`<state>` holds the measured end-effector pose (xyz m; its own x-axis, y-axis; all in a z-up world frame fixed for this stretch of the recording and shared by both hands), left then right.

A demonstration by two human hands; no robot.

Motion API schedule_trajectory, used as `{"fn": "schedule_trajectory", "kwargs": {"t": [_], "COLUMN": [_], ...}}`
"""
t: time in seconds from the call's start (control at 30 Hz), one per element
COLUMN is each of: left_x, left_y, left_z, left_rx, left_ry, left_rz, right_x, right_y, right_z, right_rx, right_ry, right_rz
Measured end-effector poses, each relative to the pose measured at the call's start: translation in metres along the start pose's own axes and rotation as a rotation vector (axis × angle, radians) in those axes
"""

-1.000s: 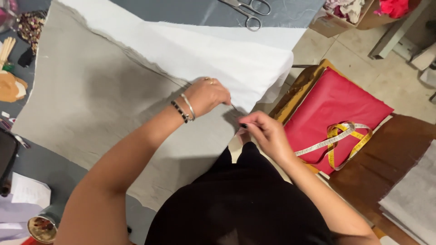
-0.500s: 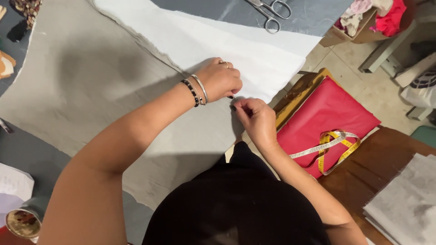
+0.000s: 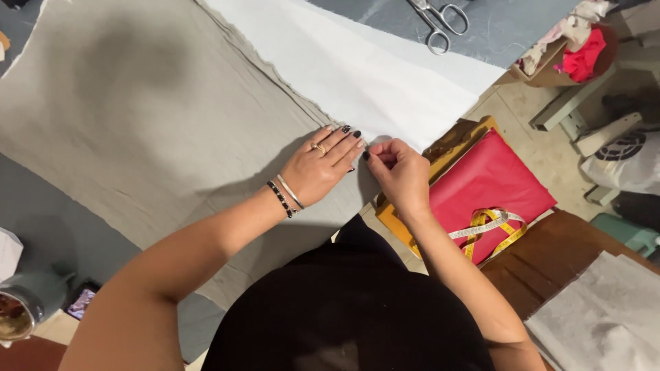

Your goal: Aligning two layers of fabric and securing them together with sewing pins on a work table.

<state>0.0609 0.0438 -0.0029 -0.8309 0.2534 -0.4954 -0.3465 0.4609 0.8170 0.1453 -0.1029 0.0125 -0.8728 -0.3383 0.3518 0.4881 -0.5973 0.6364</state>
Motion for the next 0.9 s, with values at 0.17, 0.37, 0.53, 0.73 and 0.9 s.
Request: {"fn": "schedule_trajectory", "kwargs": {"t": [0.17,0.37,0.53,0.73,0.9], "left_x": [0.009,0.009,0.007,0.007,0.001], "left_y": [-0.005,0.0,0.003,0.002,0.009], "left_z": [0.001,0.001,0.0,0.002,0.003], "left_rx": [0.005,0.022,0.046,0.032,0.018], "left_ry": [0.024,0.036,0.027,0.023,0.021], "left_rz": [-0.024,-0.11,-0.104,-0.112,-0.13], "right_x": [0.0,0.003,0.005,-0.003,0.002], "right_y": [-0.002,-0.001,-0.004,-0.003,0.006], "right_z": [-0.001,0.001,0.003,0.013,0.024], "right_rx": [0.01,-0.035,-0.025,0.047,0.152], "right_ry": [0.003,-0.011,0.002,0.033,0.097], "right_rz": [0.006,-0.011,-0.012,-0.012,-0.005]}}
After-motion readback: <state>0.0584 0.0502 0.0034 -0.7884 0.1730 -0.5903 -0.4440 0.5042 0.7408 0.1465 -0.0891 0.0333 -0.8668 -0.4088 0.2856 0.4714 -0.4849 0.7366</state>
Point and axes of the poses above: each hand's wrist, its own x-axis away from the middle knuckle, its own y-axis out of the back of the hand, z = x × y, the point moved 6 cm from there along -x, towards the middle knuckle, and after that the axes turned 3 degrees about x, right-handed, at the moved point
